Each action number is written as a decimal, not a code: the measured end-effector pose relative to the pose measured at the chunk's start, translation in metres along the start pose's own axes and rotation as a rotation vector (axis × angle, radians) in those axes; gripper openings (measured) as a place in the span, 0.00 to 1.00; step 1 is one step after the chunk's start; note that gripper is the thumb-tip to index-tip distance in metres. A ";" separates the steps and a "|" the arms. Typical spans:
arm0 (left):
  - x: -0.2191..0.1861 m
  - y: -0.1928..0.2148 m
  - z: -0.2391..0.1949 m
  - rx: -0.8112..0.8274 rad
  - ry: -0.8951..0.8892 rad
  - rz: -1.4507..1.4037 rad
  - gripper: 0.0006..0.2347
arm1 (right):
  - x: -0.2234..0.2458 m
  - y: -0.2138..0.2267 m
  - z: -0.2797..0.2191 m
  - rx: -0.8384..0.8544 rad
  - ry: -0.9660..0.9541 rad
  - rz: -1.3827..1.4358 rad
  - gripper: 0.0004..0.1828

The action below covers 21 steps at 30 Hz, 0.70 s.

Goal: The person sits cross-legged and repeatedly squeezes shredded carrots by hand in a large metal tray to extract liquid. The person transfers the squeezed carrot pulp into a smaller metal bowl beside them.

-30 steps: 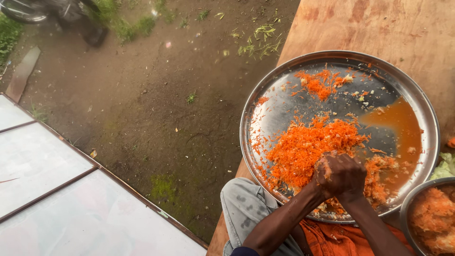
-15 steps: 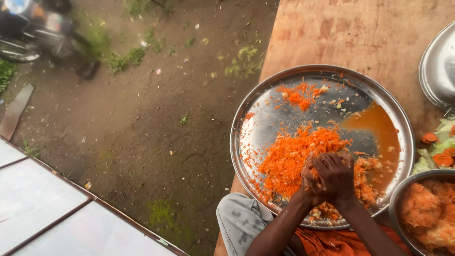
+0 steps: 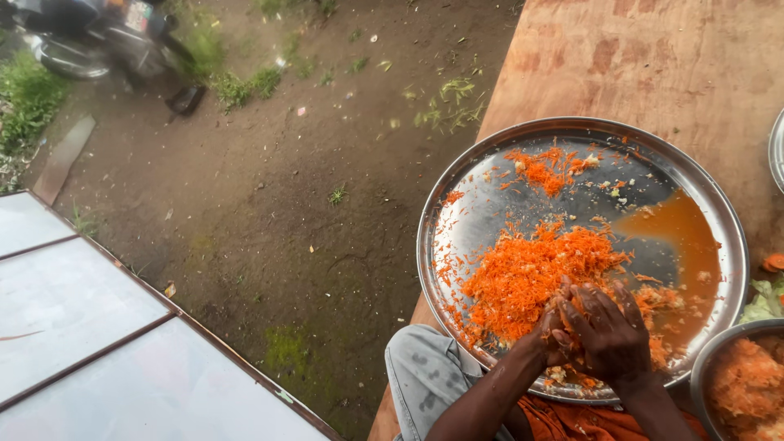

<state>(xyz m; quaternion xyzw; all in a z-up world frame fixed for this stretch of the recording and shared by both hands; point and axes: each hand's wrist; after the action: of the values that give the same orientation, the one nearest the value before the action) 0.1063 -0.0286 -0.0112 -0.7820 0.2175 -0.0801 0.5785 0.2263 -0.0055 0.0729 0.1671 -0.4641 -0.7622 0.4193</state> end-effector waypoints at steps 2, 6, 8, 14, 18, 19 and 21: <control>0.001 -0.001 -0.001 0.002 0.007 -0.006 0.16 | 0.001 -0.005 -0.003 -0.001 -0.036 -0.006 0.28; -0.005 -0.012 -0.002 -0.018 -0.006 -0.013 0.17 | 0.007 -0.014 0.001 0.002 -0.081 -0.006 0.32; -0.010 -0.020 -0.005 -0.024 -0.009 -0.015 0.17 | 0.014 -0.015 0.002 0.010 -0.124 0.013 0.32; -0.013 -0.023 -0.009 -0.003 0.017 -0.036 0.17 | 0.018 -0.008 -0.001 -0.004 -0.079 0.066 0.33; -0.008 -0.006 -0.003 0.039 0.049 -0.060 0.18 | 0.010 -0.005 -0.007 -0.016 -0.008 0.014 0.33; -0.006 -0.002 0.000 0.050 0.061 -0.083 0.18 | 0.008 -0.006 -0.008 -0.032 0.007 -0.003 0.33; -0.001 0.006 0.004 0.070 0.085 -0.119 0.18 | 0.003 -0.008 -0.011 -0.054 0.028 -0.029 0.32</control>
<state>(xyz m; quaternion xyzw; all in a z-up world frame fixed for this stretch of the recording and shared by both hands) 0.1056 -0.0264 -0.0182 -0.7687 0.1919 -0.1551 0.5901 0.2283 -0.0124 0.0609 0.1731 -0.4347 -0.7781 0.4191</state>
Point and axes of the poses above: each hand's wrist, its own z-axis towards the middle knuckle, its own y-axis out of the back of the hand, x = y × z, and after that the axes turned 3 degrees about -z, right-handed
